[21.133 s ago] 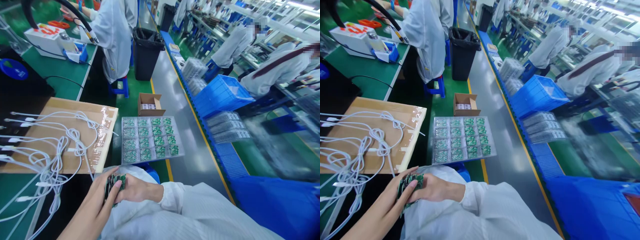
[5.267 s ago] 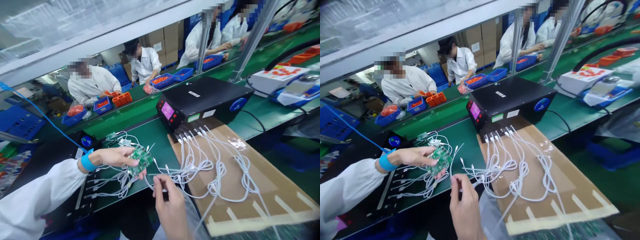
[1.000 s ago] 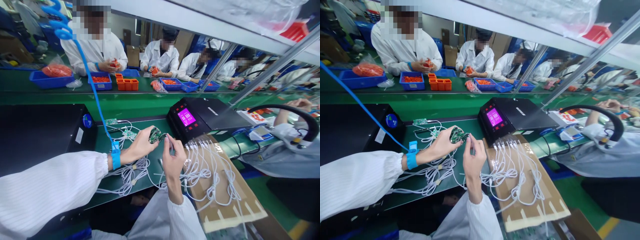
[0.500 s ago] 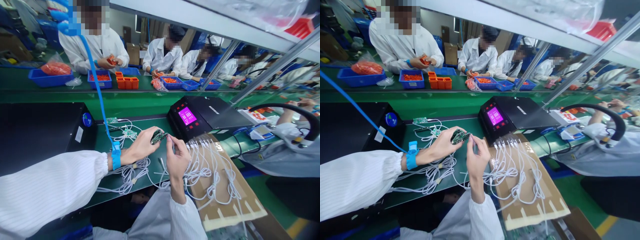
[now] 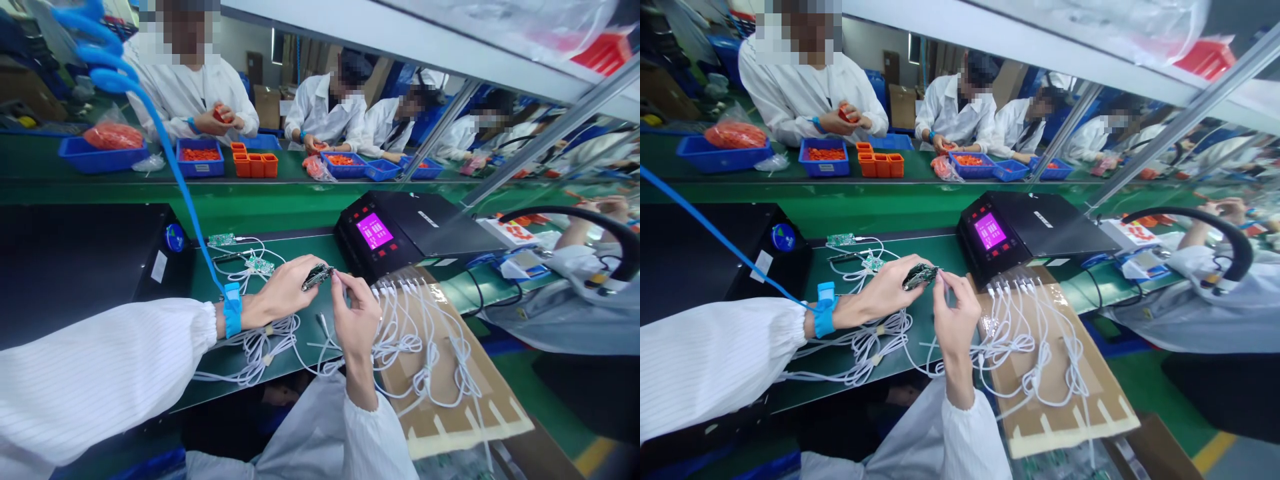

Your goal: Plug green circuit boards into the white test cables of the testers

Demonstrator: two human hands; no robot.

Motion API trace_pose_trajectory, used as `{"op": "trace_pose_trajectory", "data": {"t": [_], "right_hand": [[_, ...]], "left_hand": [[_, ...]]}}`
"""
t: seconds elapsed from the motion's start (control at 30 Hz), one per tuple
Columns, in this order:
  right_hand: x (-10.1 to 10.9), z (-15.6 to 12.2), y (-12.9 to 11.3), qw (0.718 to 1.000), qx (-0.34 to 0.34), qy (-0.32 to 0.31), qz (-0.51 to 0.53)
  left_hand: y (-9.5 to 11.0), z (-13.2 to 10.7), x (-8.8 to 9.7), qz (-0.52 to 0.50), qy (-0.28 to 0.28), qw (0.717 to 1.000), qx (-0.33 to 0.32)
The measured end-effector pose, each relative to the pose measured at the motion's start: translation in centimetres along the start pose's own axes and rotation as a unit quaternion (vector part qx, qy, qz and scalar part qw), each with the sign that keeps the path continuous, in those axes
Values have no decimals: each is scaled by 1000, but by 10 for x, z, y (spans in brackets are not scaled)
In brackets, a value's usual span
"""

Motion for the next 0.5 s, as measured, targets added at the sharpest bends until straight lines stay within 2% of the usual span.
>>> {"op": "trace_pose_trajectory", "data": {"t": [0.33, 0.5], "right_hand": [[0, -1, 1, 1000, 18, -2, 11], [2, -2, -3, 1000, 27, 6, -4]], "left_hand": [[1, 0, -2, -7, -12, 1000, -2], [1, -2, -6, 30, -13, 999, -25]]}}
Point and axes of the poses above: each hand's wrist, its own z-axis towards the middle knuckle, its own x-axis out of the back of the hand, y = z × x, the point moved 9 cm from there along z, towards the middle knuckle, and after that the axes turned 1 degree about -x, right-handed, at the moved point
